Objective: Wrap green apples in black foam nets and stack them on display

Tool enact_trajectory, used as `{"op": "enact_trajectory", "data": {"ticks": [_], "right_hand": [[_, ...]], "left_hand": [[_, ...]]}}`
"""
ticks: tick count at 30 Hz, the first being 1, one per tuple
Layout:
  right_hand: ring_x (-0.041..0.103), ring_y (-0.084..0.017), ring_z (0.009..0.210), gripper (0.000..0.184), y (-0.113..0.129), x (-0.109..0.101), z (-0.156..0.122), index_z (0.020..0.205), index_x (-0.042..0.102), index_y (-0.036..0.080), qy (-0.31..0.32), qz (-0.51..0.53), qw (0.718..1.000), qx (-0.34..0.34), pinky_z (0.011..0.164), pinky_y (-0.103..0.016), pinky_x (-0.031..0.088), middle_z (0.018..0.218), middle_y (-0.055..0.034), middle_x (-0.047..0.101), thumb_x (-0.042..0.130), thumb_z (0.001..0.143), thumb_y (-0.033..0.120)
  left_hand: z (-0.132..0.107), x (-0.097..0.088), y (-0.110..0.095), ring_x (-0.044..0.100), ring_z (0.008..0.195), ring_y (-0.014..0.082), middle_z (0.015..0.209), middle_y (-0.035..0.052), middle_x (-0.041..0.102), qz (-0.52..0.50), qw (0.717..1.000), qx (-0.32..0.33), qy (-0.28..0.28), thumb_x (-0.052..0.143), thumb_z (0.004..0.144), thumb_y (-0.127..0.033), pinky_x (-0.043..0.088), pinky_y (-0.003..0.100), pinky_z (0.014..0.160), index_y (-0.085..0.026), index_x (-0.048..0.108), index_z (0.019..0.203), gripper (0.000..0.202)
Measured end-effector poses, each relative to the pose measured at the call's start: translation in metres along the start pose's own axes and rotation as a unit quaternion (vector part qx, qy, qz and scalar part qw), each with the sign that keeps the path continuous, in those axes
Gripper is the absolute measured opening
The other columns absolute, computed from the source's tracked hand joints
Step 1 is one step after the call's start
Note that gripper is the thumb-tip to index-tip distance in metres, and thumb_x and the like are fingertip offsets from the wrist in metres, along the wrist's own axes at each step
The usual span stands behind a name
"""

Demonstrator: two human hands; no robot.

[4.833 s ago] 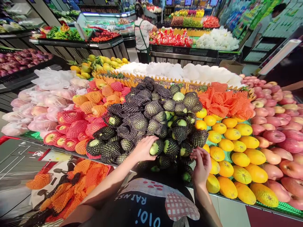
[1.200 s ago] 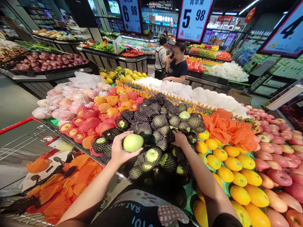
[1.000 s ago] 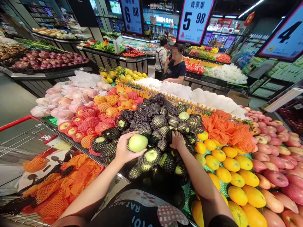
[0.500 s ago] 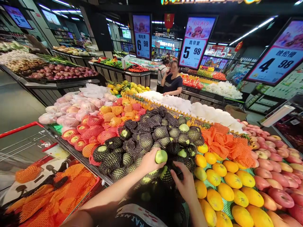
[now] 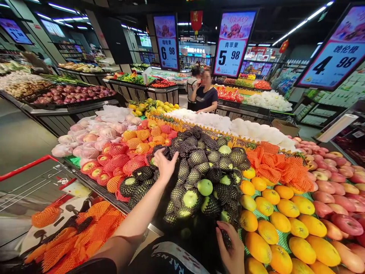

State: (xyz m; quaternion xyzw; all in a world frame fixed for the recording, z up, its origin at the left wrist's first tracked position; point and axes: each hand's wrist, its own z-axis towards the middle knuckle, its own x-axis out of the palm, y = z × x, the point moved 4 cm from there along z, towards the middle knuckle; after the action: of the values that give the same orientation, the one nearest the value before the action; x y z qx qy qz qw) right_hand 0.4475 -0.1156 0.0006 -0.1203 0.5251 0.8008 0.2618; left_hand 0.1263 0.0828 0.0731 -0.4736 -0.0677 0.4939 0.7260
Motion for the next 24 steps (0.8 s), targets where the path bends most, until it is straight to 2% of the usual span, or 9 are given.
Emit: {"op": "enact_trajectory", "data": {"ticks": [4, 7, 9, 11, 13, 15, 16, 21, 24], "right_hand": [[0.074, -0.030, 0.087, 0.017, 0.005, 0.003, 0.000, 0.098, 0.076, 0.029, -0.005, 0.013, 1.000, 0.025, 0.081, -0.050, 0.063, 0.097, -0.0069, 0.076, 0.066, 0.090, 0.041], [0.072, -0.031, 0.089, 0.020, 0.005, 0.004, 0.006, 0.094, 0.076, 0.028, -0.011, 0.040, 0.997, 0.060, 0.083, -0.050, 0.062, 0.098, -0.0084, 0.076, 0.068, 0.088, 0.045], [0.072, -0.031, 0.092, 0.024, 0.005, 0.006, 0.012, 0.096, 0.076, 0.027, -0.015, 0.089, 0.990, 0.110, 0.084, -0.048, 0.061, 0.100, -0.0095, 0.076, 0.069, 0.088, 0.048], [0.071, -0.031, 0.102, 0.035, 0.006, 0.014, 0.017, 0.108, 0.075, 0.028, 0.003, 0.190, 0.967, 0.171, 0.087, -0.047, 0.061, 0.112, -0.0100, 0.075, 0.065, 0.089, 0.056], [0.067, -0.031, 0.115, 0.052, 0.010, 0.029, 0.019, 0.121, 0.072, 0.030, 0.046, 0.316, 0.916, 0.242, 0.094, -0.048, 0.059, 0.127, -0.0096, 0.071, 0.055, 0.091, 0.068], [0.064, -0.032, 0.122, 0.061, 0.014, 0.044, 0.017, 0.121, 0.073, 0.030, 0.074, 0.401, 0.857, 0.315, 0.101, -0.048, 0.054, 0.130, -0.0082, 0.070, 0.057, 0.085, 0.076], [0.064, -0.032, 0.121, 0.060, 0.015, 0.050, 0.015, 0.115, 0.075, 0.029, 0.075, 0.419, 0.835, 0.348, 0.103, -0.048, 0.053, 0.126, -0.0075, 0.072, 0.066, 0.079, 0.076], [0.070, -0.031, 0.099, 0.045, 0.016, 0.064, 0.016, 0.092, 0.074, 0.028, 0.064, 0.472, 0.786, 0.393, 0.092, -0.047, 0.056, 0.095, -0.0050, 0.077, 0.092, 0.060, 0.053], [0.070, -0.026, 0.086, 0.046, 0.008, 0.059, 0.049, 0.091, 0.069, 0.029, 0.020, 0.416, 0.839, 0.351, 0.079, -0.040, 0.058, 0.092, -0.0026, 0.075, 0.085, 0.065, 0.062]], "left_hand": [[0.015, 0.003, 0.011, 0.062, 0.105, 0.0283, 0.098, 0.0081, 0.067, -0.051, 0.994, 0.025, 0.092, 0.070, 0.083, -0.040, 0.050, 0.050, 0.099, -0.021, 0.057, 0.082, 0.023], [-0.009, -0.016, -0.005, 0.064, 0.093, 0.0234, 0.092, 0.0055, 0.067, -0.096, 0.988, 0.041, 0.111, 0.057, 0.092, -0.042, 0.055, 0.043, 0.090, -0.022, 0.057, 0.085, 0.021], [-0.039, -0.026, -0.023, 0.066, 0.087, 0.0221, 0.089, 0.0046, 0.067, -0.187, 0.957, 0.038, 0.220, 0.055, 0.094, -0.049, 0.058, 0.039, 0.082, -0.023, 0.058, 0.087, 0.027], [-0.079, -0.028, -0.042, 0.066, 0.082, 0.0215, 0.087, 0.0037, 0.067, -0.306, 0.853, 0.001, 0.423, 0.062, 0.090, -0.057, 0.058, 0.037, 0.077, -0.023, 0.061, 0.091, 0.034], [-0.120, -0.031, -0.057, 0.066, 0.080, 0.0211, 0.086, 0.0036, 0.067, -0.383, 0.694, -0.046, 0.608, 0.071, 0.083, -0.060, 0.058, 0.037, 0.078, -0.022, 0.063, 0.099, 0.042], [-0.148, -0.032, -0.062, 0.066, 0.080, 0.0195, 0.086, 0.0031, 0.067, -0.409, 0.576, -0.086, 0.703, 0.076, 0.079, -0.060, 0.055, 0.034, 0.077, -0.019, 0.064, 0.103, 0.049], [-0.155, -0.031, -0.060, 0.064, 0.077, 0.0177, 0.084, 0.0023, 0.065, -0.409, 0.553, -0.104, 0.718, 0.078, 0.078, -0.061, 0.053, 0.031, 0.074, -0.018, 0.064, 0.101, 0.051], [-0.150, -0.011, -0.040, 0.048, 0.059, 0.0100, 0.068, -0.0025, 0.057, -0.353, 0.640, -0.164, 0.662, 0.078, 0.072, -0.069, 0.036, 0.023, 0.056, -0.015, 0.065, 0.089, 0.058], [-0.134, 0.012, -0.032, 0.051, 0.059, 0.0125, 0.067, -0.0007, 0.060, -0.307, 0.726, -0.164, 0.594, 0.070, 0.076, -0.072, 0.040, 0.025, 0.058, -0.015, 0.065, 0.085, 0.058]]}}
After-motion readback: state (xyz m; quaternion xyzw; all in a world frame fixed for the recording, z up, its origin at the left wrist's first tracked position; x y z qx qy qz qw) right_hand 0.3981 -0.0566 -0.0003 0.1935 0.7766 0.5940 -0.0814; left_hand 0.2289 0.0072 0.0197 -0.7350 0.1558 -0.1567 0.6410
